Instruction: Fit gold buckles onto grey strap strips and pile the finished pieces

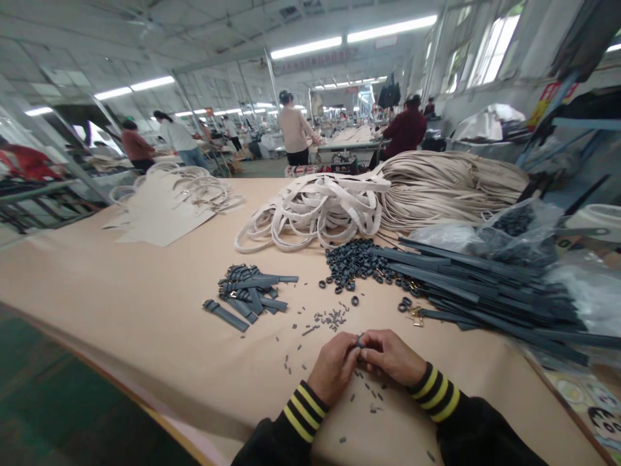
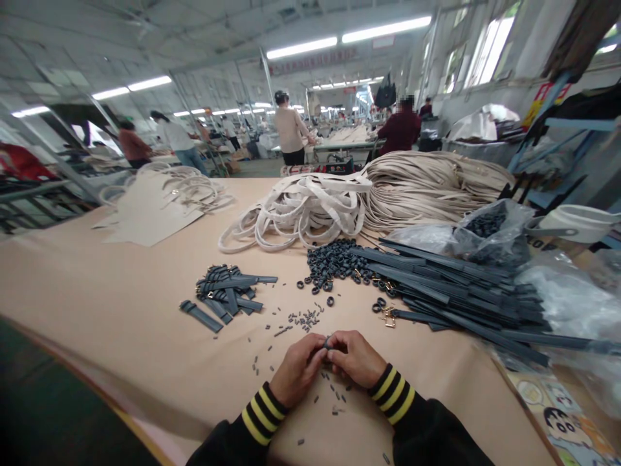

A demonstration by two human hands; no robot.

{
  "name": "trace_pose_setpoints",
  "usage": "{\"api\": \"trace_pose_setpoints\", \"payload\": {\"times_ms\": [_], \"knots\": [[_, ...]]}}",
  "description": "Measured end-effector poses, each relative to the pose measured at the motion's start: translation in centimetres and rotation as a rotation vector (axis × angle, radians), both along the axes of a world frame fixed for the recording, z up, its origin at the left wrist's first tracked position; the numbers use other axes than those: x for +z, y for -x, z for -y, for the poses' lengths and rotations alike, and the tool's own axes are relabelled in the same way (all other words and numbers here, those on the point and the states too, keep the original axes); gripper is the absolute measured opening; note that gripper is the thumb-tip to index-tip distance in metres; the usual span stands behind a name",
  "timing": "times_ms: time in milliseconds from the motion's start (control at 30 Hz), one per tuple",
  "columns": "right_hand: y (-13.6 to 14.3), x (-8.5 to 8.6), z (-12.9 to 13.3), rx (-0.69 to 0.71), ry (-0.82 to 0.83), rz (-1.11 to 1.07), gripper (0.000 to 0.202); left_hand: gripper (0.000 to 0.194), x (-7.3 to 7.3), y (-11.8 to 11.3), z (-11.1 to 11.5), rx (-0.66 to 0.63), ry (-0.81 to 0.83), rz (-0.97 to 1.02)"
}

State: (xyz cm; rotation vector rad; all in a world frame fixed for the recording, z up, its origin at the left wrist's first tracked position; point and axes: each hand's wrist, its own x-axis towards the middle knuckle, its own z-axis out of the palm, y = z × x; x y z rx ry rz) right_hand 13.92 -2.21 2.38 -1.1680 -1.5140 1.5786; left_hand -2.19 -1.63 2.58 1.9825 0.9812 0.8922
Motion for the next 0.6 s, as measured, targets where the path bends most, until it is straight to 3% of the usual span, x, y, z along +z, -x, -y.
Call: {"api": "trace_pose_setpoints", "payload": {"times_ms": [167, 333, 467, 600], "knots": [[0.3, -0.4, 0.1, 0.048, 0.141, -0.034, 0.008, 0.019, -0.3, 0.0, 0.1, -0.005, 0.084, -0.040], [-0.1, 0.0, -0.6, -0.108, -0.151, 0.268, 0.006, 0.017, -0.4, -0.9, -1.2, 0.106, -0.139, -0.209], [-1.4, 0.3, -0.8, -0.245, -0.291, 0.391, 0.022, 0.035, 0.4, -2.5, -3.9, 0.277, -0.291, -0.324], [-3.0, -1.1, -1.6, -0.384, -0.421, 0.470, 0.029, 0.020, -0.2, -4.8, -6.7, 0.293, -0.216, -0.594]]}}
